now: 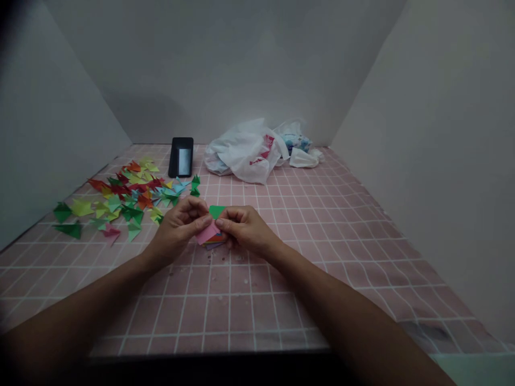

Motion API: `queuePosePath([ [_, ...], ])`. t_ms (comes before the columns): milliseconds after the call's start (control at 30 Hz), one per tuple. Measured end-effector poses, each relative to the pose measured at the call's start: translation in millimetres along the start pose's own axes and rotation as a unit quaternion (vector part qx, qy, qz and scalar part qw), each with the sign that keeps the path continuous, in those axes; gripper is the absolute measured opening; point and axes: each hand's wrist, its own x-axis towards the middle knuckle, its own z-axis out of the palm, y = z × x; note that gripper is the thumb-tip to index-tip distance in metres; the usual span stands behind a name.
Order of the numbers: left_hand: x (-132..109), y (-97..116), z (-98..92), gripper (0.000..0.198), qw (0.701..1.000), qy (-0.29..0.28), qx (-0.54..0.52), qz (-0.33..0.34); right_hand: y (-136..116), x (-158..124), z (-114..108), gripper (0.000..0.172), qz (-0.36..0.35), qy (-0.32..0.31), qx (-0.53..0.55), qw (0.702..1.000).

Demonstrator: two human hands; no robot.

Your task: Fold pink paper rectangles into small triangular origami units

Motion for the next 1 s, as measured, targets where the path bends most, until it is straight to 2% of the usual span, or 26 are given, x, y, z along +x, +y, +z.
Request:
queuePosePath([
  [200, 5.5, -6.2, -10.5, 0.022, 0.999, -0.012, -0.022, -0.033, 3.3, 4.5, -4.6, 0.035, 0.039, -0.005, 0.149, 0.988],
  [400, 2.7, -0.2, -4.5, 0.019, 0.997, -0.065, -0.019, -0.026, 9.2, 2.8, 0.6, 0.036, 0.086, -0.072, 0.223, 0.968],
  [500, 1.5, 1.8, -4.4, 0.017, 0.998, -0.049, -0.017, -0.035, 12.3, 1.9, 1.7, 0.037, 0.106, -0.072, 0.174, 0.976],
  [600, 2.4, 1.0, -6.9, 0.017, 0.999, -0.017, -0.01, -0.049, 10.4, 3.1, -1.3, 0.039, 0.036, 0.027, 0.067, 0.997],
  [667, 3.3, 0.6, -7.9, 0.019, 0.998, -0.007, 0.017, -0.068, 6.7, 4.3, -3.9, 0.043, -0.033, 0.086, 0.008, 0.996],
  [733, 3.7, 1.1, -7.6, 0.02, 0.995, -0.009, 0.048, -0.092, 3.7, 5.0, -5.0, 0.044, -0.053, 0.087, -0.01, 0.995],
  [800, 3.5, 2.3, -6.2, 0.021, 0.992, -0.015, 0.067, -0.107, 2.9, 4.8, -4.1, 0.037, -0.055, 0.074, -0.011, 0.996],
  [1000, 2.6, 5.4, -1.9, 0.021, 0.992, -0.022, 0.084, -0.097, 5.8, 2.1, 2.0, 0.024, -0.048, 0.067, -0.028, 0.996],
])
